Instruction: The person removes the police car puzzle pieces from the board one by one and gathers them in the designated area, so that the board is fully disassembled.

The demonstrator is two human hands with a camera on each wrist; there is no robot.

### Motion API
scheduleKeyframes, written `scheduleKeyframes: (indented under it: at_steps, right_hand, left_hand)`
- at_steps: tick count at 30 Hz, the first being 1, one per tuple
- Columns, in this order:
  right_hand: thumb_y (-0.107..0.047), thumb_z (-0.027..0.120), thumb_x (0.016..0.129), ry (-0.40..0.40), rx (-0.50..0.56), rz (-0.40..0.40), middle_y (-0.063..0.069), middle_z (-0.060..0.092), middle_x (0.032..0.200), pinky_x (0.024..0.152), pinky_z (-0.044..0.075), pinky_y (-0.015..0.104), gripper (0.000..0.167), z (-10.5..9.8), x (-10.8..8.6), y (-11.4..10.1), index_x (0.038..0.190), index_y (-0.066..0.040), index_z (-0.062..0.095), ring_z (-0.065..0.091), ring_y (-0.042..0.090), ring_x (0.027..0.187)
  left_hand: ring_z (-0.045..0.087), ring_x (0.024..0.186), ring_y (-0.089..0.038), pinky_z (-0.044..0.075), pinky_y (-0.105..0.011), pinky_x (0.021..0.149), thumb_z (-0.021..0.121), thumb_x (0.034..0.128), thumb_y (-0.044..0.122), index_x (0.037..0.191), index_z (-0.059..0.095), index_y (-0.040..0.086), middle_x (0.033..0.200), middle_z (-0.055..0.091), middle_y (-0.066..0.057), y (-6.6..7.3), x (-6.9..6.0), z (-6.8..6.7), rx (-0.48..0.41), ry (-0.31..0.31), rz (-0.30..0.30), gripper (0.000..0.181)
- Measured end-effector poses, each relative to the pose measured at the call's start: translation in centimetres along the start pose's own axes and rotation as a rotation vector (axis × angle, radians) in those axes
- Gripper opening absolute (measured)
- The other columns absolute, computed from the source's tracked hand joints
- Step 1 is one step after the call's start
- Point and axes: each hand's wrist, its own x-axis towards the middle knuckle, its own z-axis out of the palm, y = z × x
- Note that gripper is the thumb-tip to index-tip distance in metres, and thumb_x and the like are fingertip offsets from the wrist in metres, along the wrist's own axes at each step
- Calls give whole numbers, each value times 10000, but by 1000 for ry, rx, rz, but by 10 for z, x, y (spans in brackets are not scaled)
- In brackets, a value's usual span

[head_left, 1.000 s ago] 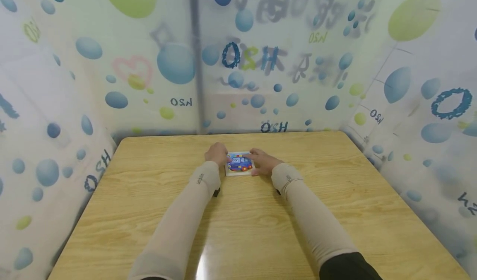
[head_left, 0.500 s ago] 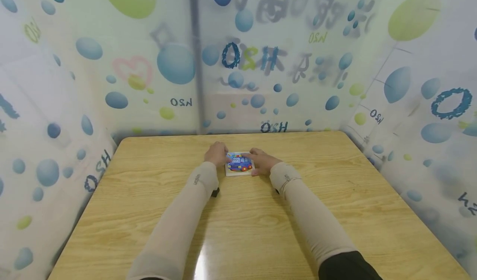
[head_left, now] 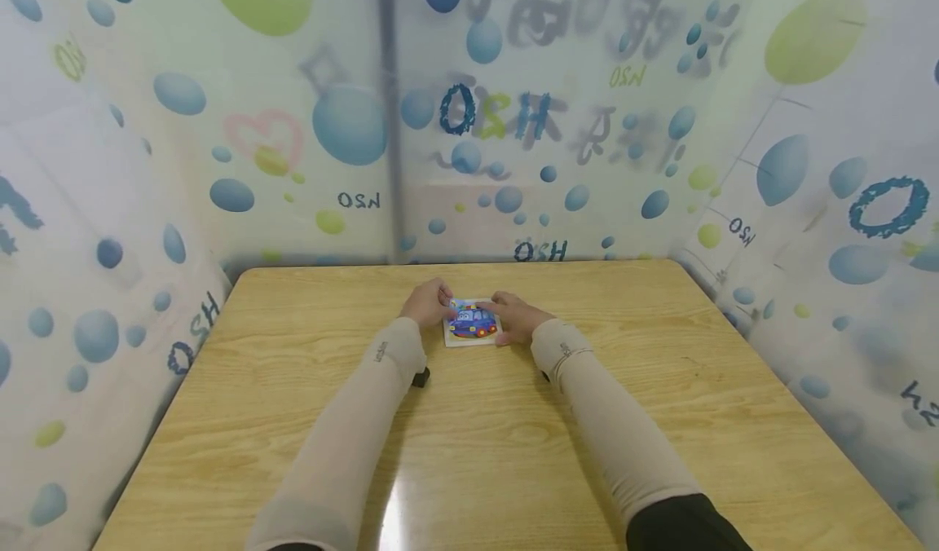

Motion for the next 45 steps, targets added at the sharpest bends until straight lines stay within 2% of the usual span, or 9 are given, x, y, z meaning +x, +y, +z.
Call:
scheduleKeyframes:
  at_steps: [4,9,19,25,31,36,45]
  right_hand:
    - [-312,672,981,-5,-16,-2,206,199,1635,1216,229,532,818,-1,1,0,1635,-206,192,196,377,1507]
    - [-323,670,979,-13,-25,1,198,190,1642,1222,216,522,834,0,2,0,1638,-223,168,186,369,1513]
    - [-317,655,987,-29,-14,7,190,151,1660,1229,190,529,830,0,3,-1,1640,-238,150,135,366,1530]
    - [-311,633,1003,-50,-35,-1,201,107,1672,1231,170,543,801,-1,1,-2,1639,-225,154,88,370,1541]
    - [-321,627,1000,-57,-49,15,189,91,1678,1239,143,533,810,-2,1,-2,1640,-233,139,65,363,1545]
    - [-305,629,1001,-56,-58,20,185,106,1674,1236,158,535,805,-2,0,-3,1640,-232,144,78,368,1542]
    - [-267,633,1005,-39,0,5,184,96,1677,1232,163,546,789,-1,-6,-5,1637,-223,163,67,372,1543]
  left_hand:
    - [627,932,-243,540,-332,783,806,872,99,1084,614,63,1034,674,-101,1,-1,-3,-66,1,-17,288]
    - [622,890,-221,530,-281,720,777,896,79,1096,611,50,1021,663,-107,0,-4,-5,-107,12,-18,261]
    - [664,828,-230,604,-291,738,703,914,-24,1127,584,0,987,627,-145,0,-11,-9,-259,57,3,246]
    - [712,818,-238,612,-287,721,684,942,0,1094,617,0,1008,677,-178,-5,-9,-11,-290,68,-5,166]
    - [721,805,-231,614,-295,731,685,949,18,1113,613,-12,1057,687,-213,-10,-11,-18,-313,76,-33,182]
    - [707,769,-198,613,-283,720,668,965,34,1112,616,-21,1036,683,-209,-17,-11,-25,-329,71,-57,165]
    - [696,750,-184,612,-282,705,647,989,72,1099,631,-21,1013,672,-191,-30,-13,-36,-311,90,-64,144]
